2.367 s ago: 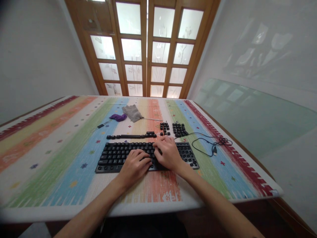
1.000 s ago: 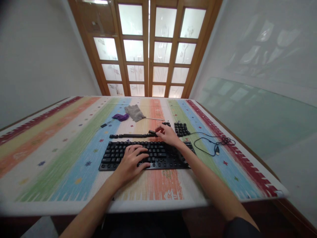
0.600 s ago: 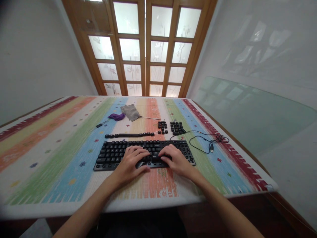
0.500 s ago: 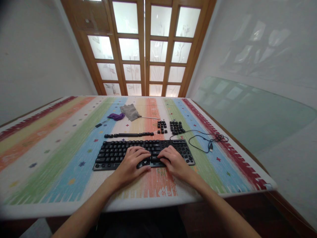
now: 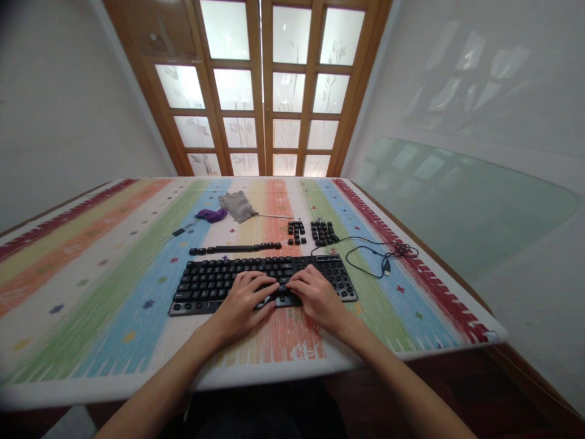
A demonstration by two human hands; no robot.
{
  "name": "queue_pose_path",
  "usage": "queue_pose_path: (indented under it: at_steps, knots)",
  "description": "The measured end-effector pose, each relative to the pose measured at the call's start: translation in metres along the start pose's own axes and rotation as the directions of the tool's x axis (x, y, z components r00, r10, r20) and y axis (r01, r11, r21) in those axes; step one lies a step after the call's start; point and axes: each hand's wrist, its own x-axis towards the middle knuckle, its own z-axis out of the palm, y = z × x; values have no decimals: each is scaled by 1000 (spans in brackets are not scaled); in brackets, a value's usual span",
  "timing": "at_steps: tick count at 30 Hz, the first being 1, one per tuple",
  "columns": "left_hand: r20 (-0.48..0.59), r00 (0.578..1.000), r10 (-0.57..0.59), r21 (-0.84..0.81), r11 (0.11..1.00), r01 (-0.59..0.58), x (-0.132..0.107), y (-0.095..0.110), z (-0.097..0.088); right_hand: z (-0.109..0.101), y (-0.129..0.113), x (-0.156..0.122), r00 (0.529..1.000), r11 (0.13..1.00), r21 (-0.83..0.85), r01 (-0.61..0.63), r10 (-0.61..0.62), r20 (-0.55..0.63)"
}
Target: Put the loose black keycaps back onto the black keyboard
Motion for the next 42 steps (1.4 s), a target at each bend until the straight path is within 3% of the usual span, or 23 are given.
queue_pose_path:
  at_steps: [14,31,37,42]
  knots:
    - [29,999,21,46,999,-22,1,1,0,4,0,-6,998,1000,-8,-25,24,-50]
    - [32,998,46,94,994,-49,0,7,3,-1,3,-3,997,994,-80,74,-71,39]
    - [54,996,64,113,991,-70,1,10,5,0,-4,-5,992,961,-252,112,-94,84]
    - [63,996,64,128,989,-71,1,12,3,-1,-12,-2,970,912,-373,169,-87,225]
